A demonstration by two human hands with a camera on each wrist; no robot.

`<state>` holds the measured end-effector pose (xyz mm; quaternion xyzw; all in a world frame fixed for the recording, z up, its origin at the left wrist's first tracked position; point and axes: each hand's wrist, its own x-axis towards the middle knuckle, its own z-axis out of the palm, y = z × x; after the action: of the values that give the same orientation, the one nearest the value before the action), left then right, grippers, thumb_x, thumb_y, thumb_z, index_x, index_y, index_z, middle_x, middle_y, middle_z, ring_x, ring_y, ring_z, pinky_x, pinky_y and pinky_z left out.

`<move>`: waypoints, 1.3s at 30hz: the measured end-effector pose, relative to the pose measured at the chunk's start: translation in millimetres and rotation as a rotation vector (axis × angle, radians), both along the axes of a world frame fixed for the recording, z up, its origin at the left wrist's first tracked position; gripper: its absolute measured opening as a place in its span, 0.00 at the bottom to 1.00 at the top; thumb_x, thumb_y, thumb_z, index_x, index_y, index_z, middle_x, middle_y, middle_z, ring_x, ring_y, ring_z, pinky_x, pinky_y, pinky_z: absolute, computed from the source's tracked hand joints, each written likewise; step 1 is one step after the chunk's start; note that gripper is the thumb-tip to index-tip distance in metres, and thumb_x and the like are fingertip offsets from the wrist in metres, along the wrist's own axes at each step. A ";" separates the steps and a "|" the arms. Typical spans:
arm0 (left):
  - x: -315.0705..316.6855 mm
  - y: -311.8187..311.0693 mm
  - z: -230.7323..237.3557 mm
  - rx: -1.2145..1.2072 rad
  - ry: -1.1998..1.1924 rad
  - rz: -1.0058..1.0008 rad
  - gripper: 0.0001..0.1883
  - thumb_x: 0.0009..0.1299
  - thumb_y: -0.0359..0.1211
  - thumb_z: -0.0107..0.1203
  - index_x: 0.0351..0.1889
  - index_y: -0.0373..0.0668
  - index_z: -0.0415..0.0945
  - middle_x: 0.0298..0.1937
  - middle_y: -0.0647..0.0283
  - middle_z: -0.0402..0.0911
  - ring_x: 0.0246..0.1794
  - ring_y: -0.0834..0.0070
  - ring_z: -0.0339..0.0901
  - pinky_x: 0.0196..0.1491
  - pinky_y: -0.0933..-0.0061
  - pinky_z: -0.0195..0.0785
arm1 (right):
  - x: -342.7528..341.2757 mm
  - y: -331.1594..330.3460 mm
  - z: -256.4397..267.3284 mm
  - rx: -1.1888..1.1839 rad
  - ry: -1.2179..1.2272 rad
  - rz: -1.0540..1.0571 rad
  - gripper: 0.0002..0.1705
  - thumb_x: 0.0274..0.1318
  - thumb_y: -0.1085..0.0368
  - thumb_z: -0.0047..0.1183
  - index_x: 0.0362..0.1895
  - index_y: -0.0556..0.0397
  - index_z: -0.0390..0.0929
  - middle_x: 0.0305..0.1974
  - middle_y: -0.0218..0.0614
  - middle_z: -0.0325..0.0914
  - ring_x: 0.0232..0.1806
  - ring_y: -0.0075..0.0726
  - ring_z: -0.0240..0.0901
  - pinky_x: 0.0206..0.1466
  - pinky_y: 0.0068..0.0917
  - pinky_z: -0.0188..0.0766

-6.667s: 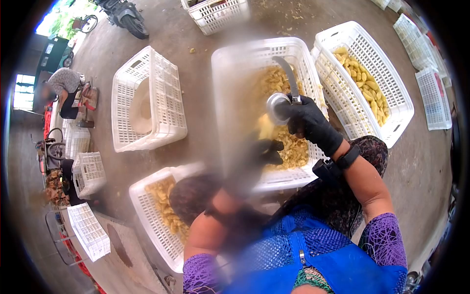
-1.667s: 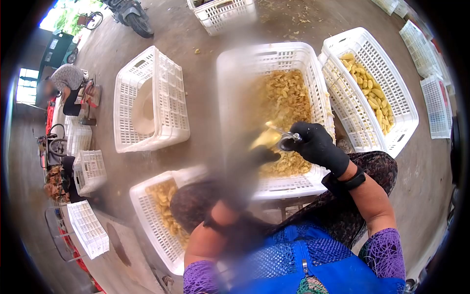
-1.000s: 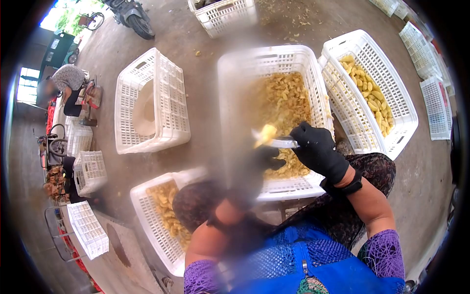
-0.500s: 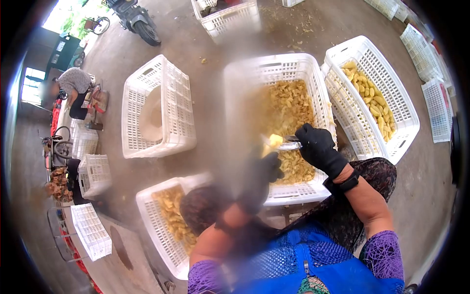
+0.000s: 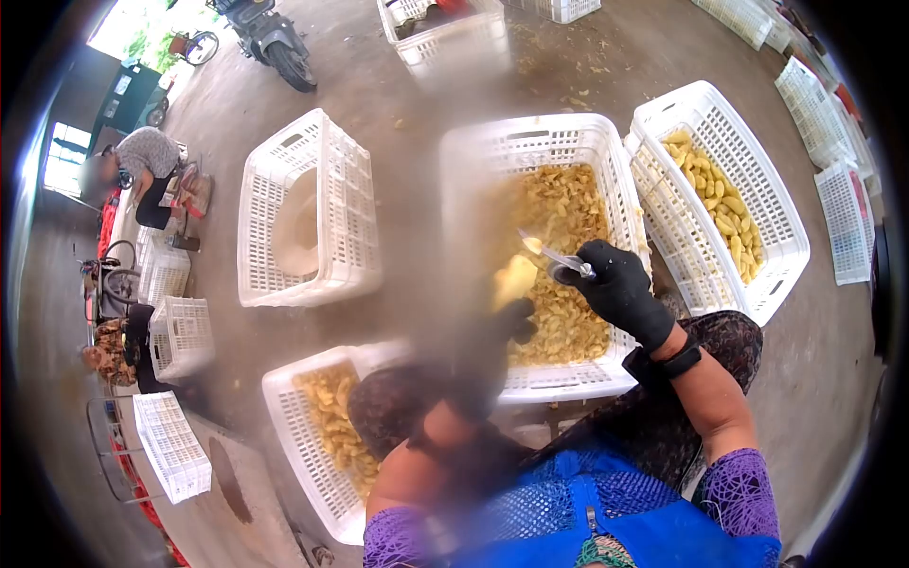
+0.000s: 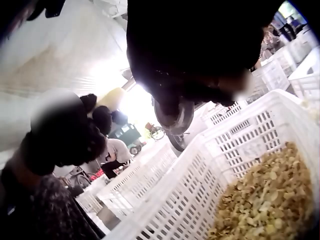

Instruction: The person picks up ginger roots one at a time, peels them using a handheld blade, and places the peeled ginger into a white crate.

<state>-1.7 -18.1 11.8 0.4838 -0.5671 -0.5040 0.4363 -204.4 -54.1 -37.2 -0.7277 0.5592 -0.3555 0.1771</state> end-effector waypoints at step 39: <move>-9.5 -5.9 -11.2 -0.094 -0.274 -0.025 0.16 0.69 0.32 0.55 0.53 0.36 0.74 0.45 0.63 0.79 0.42 0.76 0.76 0.44 0.72 0.69 | 14.5 -2.2 52.9 0.715 -0.845 0.020 0.14 0.50 0.62 0.61 0.40 0.55 0.76 0.22 0.26 0.72 0.15 0.15 0.62 0.16 0.13 0.57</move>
<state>-11.2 -24.0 0.6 0.5200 -0.6503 -0.4113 0.3708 -189.8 -56.3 15.6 -0.4219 0.5184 -0.4028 0.6254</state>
